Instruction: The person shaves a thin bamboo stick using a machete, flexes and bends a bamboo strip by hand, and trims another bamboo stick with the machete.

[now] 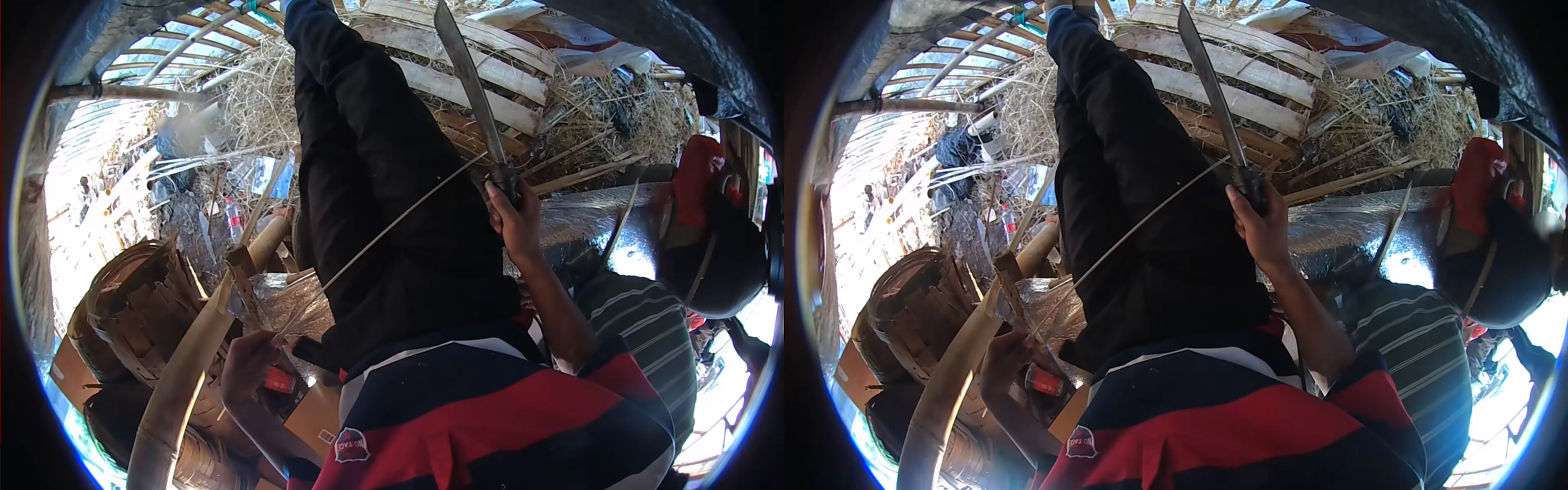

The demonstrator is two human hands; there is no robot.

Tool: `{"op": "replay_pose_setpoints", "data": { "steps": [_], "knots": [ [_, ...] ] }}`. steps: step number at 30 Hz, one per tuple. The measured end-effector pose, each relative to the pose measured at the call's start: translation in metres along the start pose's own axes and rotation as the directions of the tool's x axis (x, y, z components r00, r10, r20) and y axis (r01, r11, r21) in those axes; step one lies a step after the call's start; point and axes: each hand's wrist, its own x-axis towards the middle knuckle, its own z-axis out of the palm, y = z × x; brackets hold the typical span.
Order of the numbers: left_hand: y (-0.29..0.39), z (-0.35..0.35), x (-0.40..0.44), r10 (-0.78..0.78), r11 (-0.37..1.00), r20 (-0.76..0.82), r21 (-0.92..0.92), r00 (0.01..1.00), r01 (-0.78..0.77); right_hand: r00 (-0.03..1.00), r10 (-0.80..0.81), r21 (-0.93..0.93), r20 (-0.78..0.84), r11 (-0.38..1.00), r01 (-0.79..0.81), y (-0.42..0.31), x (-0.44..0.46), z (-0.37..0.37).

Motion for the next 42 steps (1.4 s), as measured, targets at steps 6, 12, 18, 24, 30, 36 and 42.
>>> {"op": "replay_pose_setpoints", "data": {
  "steps": [6, 12, 18, 24, 30, 36, 42],
  "knots": [
    [-0.015, -0.003, 0.004, 0.023, 1.000, 0.001, -0.017, 1.000, -0.023, 0.999, 0.037, -0.014, 0.014, 0.999, -0.037, -0.008, 0.011, 0.005],
    [-0.017, -0.008, 0.011, 0.019, 0.996, 0.019, 0.091, 1.000, -0.021, 0.992, 0.115, 0.067, 0.042, 0.991, -0.118, -0.016, 0.028, 0.015],
    [-0.021, -0.006, 0.017, -0.028, 0.999, 0.139, 0.043, 0.990, 0.023, 0.988, 0.151, 0.171, -0.043, 0.975, -0.141, -0.012, 0.054, 0.022],
    [-0.046, -0.005, 0.020, 0.005, 1.000, 0.140, 0.027, 0.990, -0.009, 0.986, 0.068, 0.103, -0.150, 0.993, -0.053, -0.012, 0.070, 0.021],
    [-0.040, -0.001, 0.023, -0.006, 0.996, 0.145, 0.094, 0.989, -0.008, 0.991, 0.024, 0.060, -0.128, 0.998, -0.017, -0.007, 0.075, 0.011],
    [-0.050, 0.003, 0.034, -0.004, 0.995, 0.155, 0.100, 0.988, -0.012, 0.997, -0.001, 0.016, -0.082, 1.000, 0.003, -0.001, 0.090, 0.017],
    [-0.054, 0.012, 0.035, 0.023, 0.998, 0.169, 0.045, 0.985, -0.031, 0.998, 0.001, 0.051, -0.065, 0.999, 0.003, -0.002, 0.089, 0.015]
  ]
}}
